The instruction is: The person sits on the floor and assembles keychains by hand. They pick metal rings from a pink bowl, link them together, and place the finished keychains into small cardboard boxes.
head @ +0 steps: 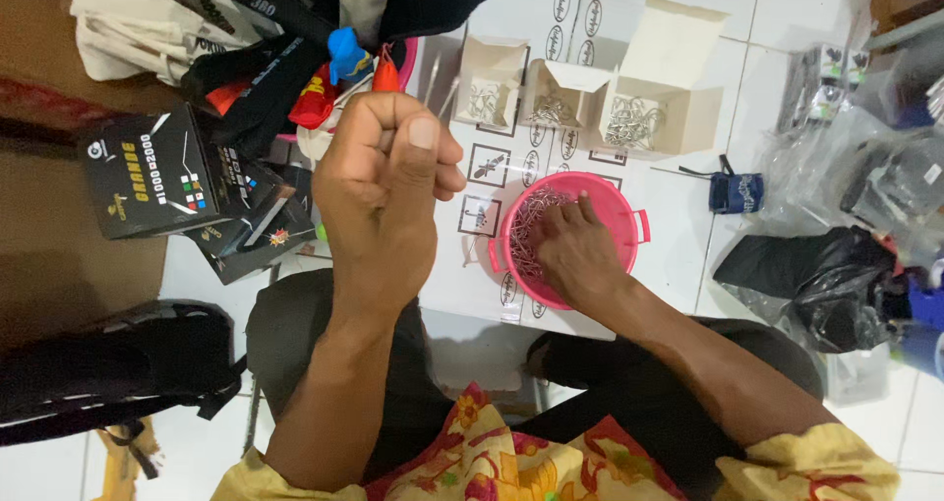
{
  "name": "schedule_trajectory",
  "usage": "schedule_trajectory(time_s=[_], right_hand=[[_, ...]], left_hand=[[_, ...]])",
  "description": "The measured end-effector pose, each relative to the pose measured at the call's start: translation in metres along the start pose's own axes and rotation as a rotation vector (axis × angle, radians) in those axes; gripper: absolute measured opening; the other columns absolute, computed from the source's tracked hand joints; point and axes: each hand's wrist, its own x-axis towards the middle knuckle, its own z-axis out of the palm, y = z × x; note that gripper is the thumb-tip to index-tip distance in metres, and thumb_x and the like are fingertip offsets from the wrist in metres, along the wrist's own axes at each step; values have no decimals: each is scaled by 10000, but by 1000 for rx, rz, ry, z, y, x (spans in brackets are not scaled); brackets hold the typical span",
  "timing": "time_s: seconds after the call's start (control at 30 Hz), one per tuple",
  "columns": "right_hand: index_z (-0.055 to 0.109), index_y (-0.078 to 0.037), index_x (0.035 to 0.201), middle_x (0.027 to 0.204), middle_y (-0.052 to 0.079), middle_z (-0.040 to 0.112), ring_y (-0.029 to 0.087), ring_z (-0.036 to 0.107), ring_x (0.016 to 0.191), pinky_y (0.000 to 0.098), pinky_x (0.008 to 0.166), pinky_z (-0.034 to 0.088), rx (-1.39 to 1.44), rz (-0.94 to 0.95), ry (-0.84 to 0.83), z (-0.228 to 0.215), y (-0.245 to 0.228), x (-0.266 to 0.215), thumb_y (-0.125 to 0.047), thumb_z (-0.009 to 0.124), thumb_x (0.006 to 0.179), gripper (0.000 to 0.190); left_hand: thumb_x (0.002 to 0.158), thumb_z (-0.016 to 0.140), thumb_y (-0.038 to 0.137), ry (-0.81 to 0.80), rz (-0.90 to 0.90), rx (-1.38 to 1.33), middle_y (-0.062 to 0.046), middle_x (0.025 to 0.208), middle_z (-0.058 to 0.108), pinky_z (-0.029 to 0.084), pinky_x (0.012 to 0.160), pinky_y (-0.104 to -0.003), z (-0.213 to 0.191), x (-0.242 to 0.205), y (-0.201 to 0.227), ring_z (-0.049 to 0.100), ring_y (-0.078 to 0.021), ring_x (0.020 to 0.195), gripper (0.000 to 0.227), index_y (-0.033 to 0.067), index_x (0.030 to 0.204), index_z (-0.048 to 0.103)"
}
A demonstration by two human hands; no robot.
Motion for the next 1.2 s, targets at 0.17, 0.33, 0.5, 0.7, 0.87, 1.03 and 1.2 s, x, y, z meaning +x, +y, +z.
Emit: schedule_trajectory(time_s=[0.17, 0.33, 0.5, 0.7, 0.87, 1.03, 1.2], right_hand=[[680, -64, 1121, 1045, 204, 695, 449, 659, 1011, 646, 1092, 443, 0, -37, -158, -1, 4, -1, -120, 684, 843, 284], [730, -68, 881, 843, 188, 682, 398, 670, 796, 637, 1042, 510, -95, -64, -34, 5, -7, 4, -44, 666, 770, 131], [716, -112, 958, 901, 156, 689, 360, 694, 814, 588, 1106, 438, -11, -88, -126, 1, 5, 3, -135, 739, 740, 220], [647, -98, 957, 965, 100, 647, 338, 668, 791, 508, 575, 541, 591, 106, -362, -47, 39, -8, -167, 529, 1020, 150], [707, -65, 904, 777, 40, 764, 131, 768, 763, 257, 734, 545, 1306, 467, -194, -90, 64, -16, -85, 628, 1011, 134], [703, -3, 916, 791, 101, 733, 179, 728, 729, 299, 746, 643, 1585, 540, -147, -97, 82, -27, -14, 641, 986, 94], [724, -55, 893, 801, 26, 737, 100, 647, 774, 249, 753, 506, 1567, 501, -119, -98, 80, -32, -53, 687, 976, 91]], left_hand=[[1027, 487, 361, 30, 15, 7, -46, 819, 638, 508, 637, -242, 2, 1, 1, 625, -129, 660, 305, 75, 954, 559], [1034, 476, 378, 27, 19, 35, -41, 817, 645, 516, 625, -239, 2, 1, 1, 630, -121, 650, 320, 77, 958, 553], [1037, 488, 364, 27, 3, 11, -45, 843, 645, 504, 631, -232, -1, 0, -1, 632, -128, 657, 294, 82, 976, 548], [1039, 455, 397, -18, 36, 89, -24, 823, 622, 510, 643, -240, 2, 0, 0, 620, -107, 665, 351, 76, 939, 558], [1020, 500, 345, -179, -121, -22, 0, 837, 623, 519, 636, -225, 16, -4, -16, 616, -88, 655, 257, 101, 967, 558], [1037, 467, 367, -320, -71, -10, -8, 805, 595, 521, 661, -256, 33, -10, -27, 592, -99, 687, 299, 97, 939, 551], [1028, 466, 363, -380, -144, -12, 0, 777, 568, 496, 679, -254, 44, -15, -31, 571, -90, 692, 286, 114, 914, 545]])
